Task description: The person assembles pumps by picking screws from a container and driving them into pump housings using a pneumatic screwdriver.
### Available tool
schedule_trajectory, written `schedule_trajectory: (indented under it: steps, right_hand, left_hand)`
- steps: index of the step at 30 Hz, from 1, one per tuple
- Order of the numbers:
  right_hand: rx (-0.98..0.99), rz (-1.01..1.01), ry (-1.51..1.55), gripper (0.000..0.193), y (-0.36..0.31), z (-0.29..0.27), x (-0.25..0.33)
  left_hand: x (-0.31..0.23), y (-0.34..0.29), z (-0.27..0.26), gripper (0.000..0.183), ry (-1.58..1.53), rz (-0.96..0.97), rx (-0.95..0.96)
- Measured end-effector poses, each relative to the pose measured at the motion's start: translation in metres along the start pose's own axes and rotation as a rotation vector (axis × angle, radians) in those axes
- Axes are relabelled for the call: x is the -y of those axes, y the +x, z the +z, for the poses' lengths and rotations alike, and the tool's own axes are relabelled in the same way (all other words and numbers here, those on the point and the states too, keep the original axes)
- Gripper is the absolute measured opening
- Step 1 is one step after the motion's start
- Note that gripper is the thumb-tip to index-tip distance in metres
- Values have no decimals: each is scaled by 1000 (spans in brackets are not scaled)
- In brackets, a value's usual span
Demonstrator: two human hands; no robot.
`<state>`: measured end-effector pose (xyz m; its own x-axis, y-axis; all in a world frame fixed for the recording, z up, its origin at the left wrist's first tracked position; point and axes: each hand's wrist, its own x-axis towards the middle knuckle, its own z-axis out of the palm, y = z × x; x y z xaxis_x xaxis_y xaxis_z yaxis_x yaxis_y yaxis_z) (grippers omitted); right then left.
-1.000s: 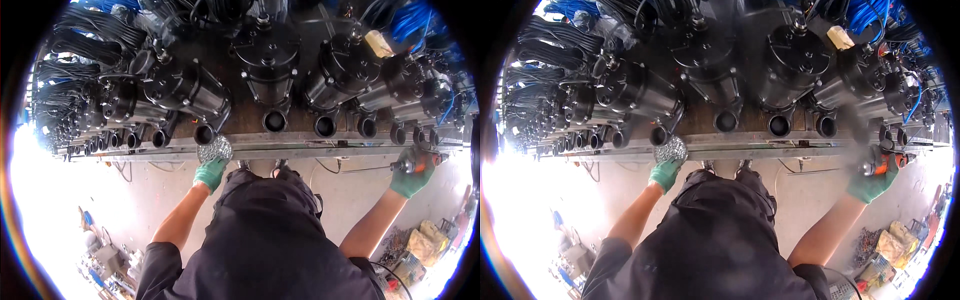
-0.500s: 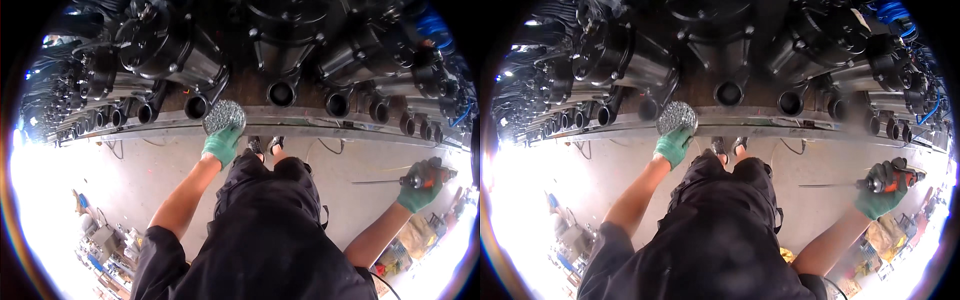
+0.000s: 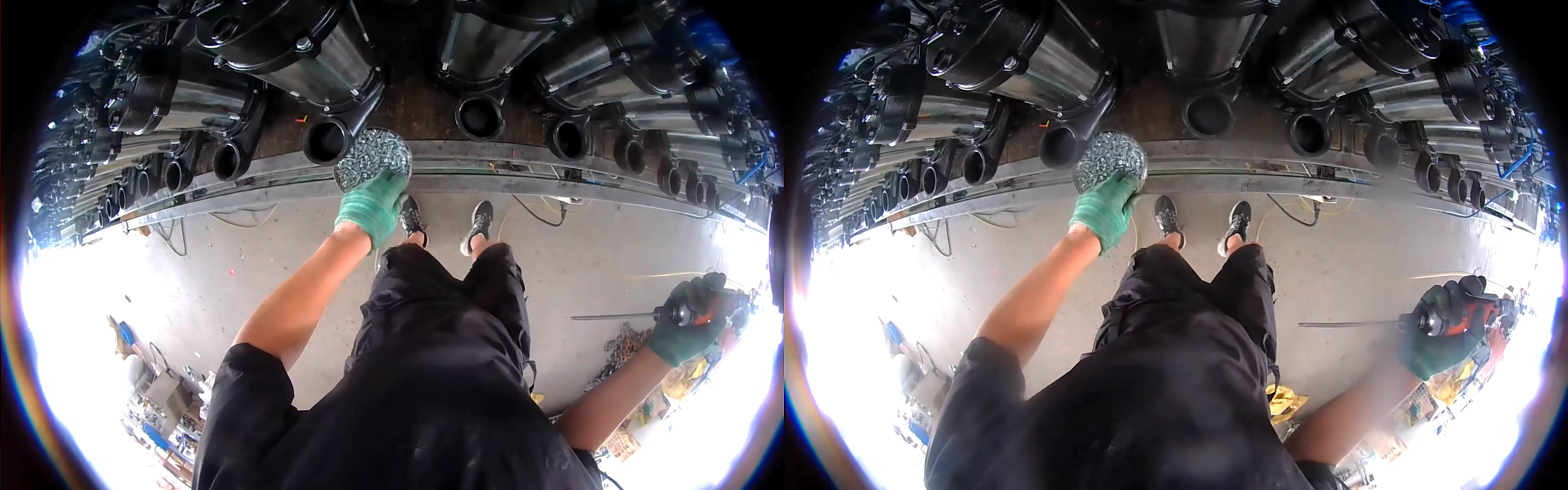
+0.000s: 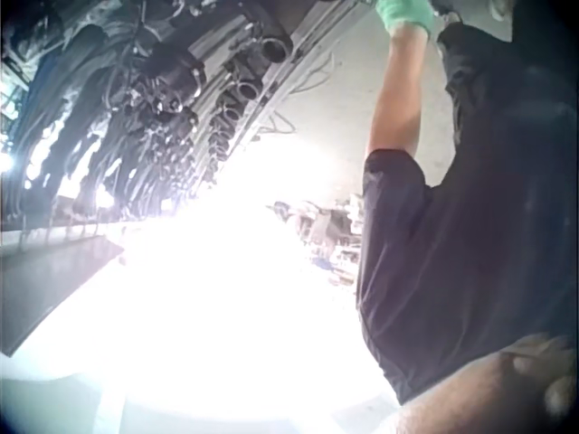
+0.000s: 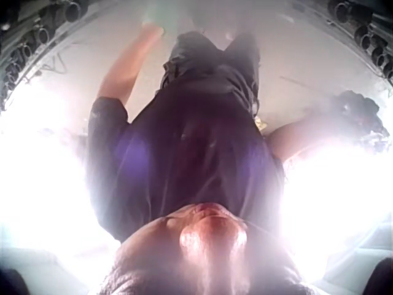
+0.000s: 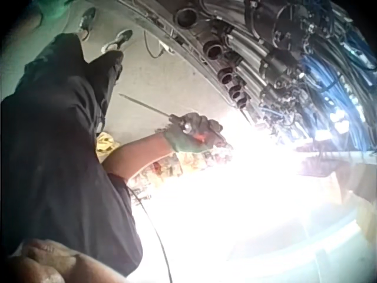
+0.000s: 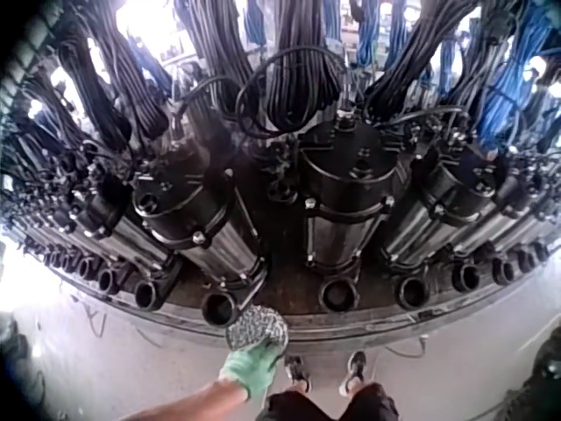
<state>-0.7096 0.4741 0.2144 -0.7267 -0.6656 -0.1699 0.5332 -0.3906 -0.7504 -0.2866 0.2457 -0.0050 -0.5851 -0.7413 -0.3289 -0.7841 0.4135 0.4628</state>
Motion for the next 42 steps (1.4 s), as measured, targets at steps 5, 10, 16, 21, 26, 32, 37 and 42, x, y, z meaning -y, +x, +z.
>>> schedule_trajectory:
  steps: [5, 10, 16, 21, 26, 32, 37, 42]
  right_hand:
    - [67, 7, -7, 27, 9, -10, 0]
    - [132, -32, 3, 30, 41, -44, 4]
    - [189, -11, 190, 34, 88, -90, 15]
    - [160, -54, 169, 35, 93, -121, 31]
    - [252, -89, 265, 39, 110, -110, 19]
    - [340, -2, 349, 39, 112, -73, 8]
    - [342, -13, 268, 34, 100, -28, -1]
    - [333, -31, 245, 36, 81, 11, -6]
  left_hand:
    - [-6, -3, 3, 20, 18, -74, -20]
    - [-15, 1, 4, 18, 42, -123, -5]
    - [-16, -2, 1, 26, 29, -122, -58]
    - [-27, 1, 1, 23, 26, -230, -42]
    - [-8, -3, 14, 24, -43, -176, -77]
    - [-23, 7, 6, 24, 46, -162, -4]
    - [4, 21, -5, 36, 434, 157, 3]
    - [-15, 25, -32, 40, 361, -50, 215]
